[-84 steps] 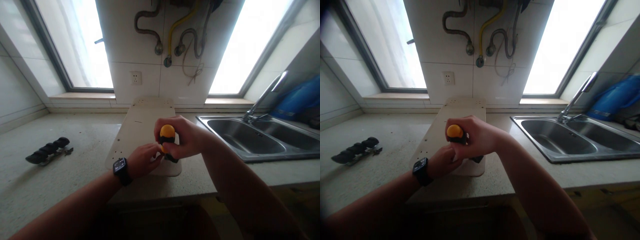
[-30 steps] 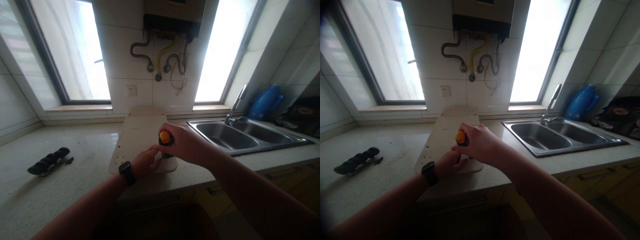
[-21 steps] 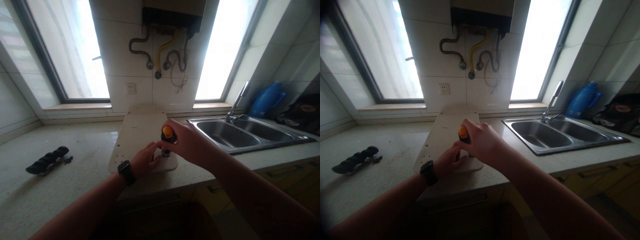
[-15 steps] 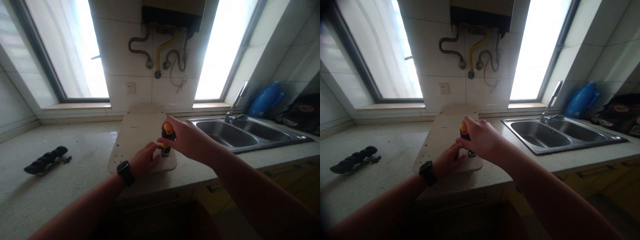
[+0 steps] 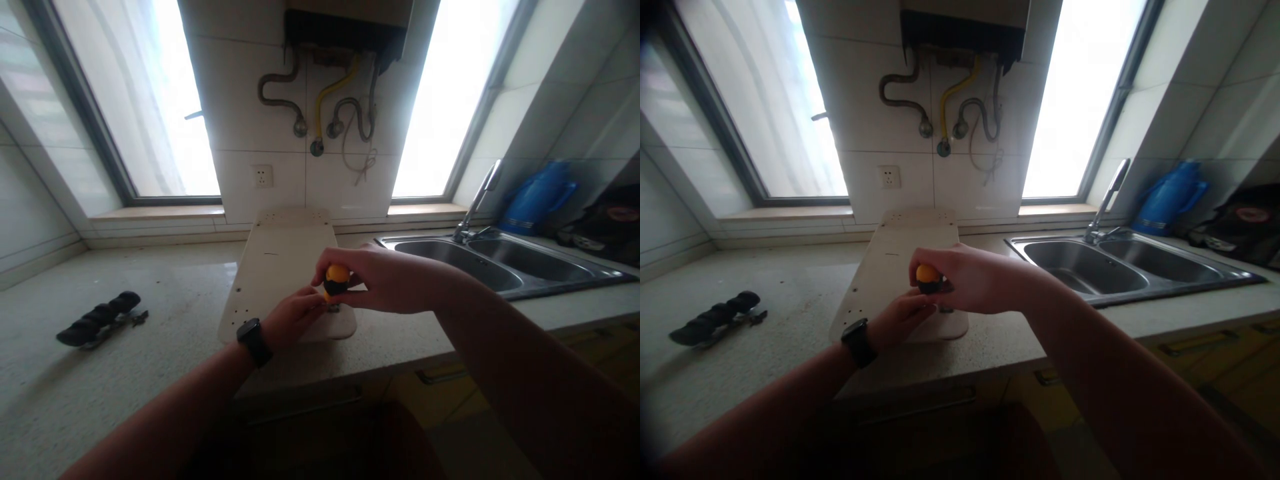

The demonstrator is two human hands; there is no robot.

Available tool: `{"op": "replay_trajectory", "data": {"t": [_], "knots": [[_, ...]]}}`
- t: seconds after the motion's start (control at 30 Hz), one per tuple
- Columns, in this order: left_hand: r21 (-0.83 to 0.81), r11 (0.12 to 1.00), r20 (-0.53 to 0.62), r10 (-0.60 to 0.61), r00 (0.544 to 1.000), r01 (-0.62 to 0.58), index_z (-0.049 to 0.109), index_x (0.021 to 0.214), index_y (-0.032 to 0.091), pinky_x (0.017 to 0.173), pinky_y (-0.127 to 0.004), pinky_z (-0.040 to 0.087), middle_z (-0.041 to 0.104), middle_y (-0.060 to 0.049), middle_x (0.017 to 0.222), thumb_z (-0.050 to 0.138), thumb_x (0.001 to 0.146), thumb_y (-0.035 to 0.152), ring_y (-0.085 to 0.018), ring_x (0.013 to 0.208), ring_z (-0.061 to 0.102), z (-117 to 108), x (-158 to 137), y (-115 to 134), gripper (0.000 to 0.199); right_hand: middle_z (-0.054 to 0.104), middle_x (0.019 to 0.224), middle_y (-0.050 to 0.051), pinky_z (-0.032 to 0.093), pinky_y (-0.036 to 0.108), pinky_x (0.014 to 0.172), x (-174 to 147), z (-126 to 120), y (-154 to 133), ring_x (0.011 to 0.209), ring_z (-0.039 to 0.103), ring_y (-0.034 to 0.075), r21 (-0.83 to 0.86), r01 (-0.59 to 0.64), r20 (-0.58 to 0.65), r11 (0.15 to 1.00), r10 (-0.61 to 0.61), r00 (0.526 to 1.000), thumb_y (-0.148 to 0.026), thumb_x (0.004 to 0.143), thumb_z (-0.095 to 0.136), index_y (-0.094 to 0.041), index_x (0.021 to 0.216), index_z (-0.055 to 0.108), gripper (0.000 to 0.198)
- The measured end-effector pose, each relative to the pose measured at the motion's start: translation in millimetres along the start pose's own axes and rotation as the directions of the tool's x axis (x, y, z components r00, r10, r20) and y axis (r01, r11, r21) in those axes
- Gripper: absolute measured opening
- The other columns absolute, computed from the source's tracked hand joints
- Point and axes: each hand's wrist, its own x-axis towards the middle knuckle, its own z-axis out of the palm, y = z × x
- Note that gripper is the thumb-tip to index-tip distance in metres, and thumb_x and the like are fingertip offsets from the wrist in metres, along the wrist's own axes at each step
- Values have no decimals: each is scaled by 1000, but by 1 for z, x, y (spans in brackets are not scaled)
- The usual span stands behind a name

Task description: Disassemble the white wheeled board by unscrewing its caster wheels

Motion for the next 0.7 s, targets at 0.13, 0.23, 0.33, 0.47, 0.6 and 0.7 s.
{"op": "replay_trajectory", "data": {"t": [0.13,0.23,0.33,0.47,0.6,0.7], "knots": [[-81,990,31,-111,993,113,73,108,17,81,-32,50,74,-4,96,49,104,37,-19,88,66,0,5,4,32,70,107,4,42,24,69,1,0,4,81,60,13,72,43,18,996,-45,999,-12,83,64,-22,117,54,36],[-121,983,-5,-143,990,141,75,96,15,74,-30,49,74,-4,88,52,101,43,-19,82,66,2,8,3,36,68,105,3,42,25,70,3,4,2,81,58,13,35,11,-15,999,-11,1000,-16,82,68,-21,115,53,36],[-141,980,-5,-142,990,140,75,90,14,68,-29,47,74,-3,83,55,99,48,-18,74,63,3,8,0,41,63,104,5,42,28,71,5,10,-5,81,55,15,-63,-21,-99,998,15,995,-35,82,77,-20,104,59,32],[-132,978,-27,-167,986,162,77,92,14,67,-28,47,76,-4,84,55,99,48,-18,74,65,5,6,-3,42,61,97,2,41,29,71,4,17,-11,82,55,15,-139,-54,-261,989,16,965,-41,80,82,-20,95,63,32],[-159,975,-50,-164,985,154,78,104,17,79,-30,51,79,-5,97,57,100,42,-21,86,70,6,6,-4,33,66,97,1,45,29,75,-2,20,-6,86,60,16,-44,-53,-355,998,33,934,-29,81,80,-21,105,61,31],[-156,975,-67,-169,983,157,78,107,17,81,-31,51,79,-6,100,60,99,39,-21,89,71,7,6,-3,29,66,107,3,47,30,76,-7,20,-1,89,61,16,21,-4,-295,1000,10,955,-21,90,66,-24,123,54,35]]}}
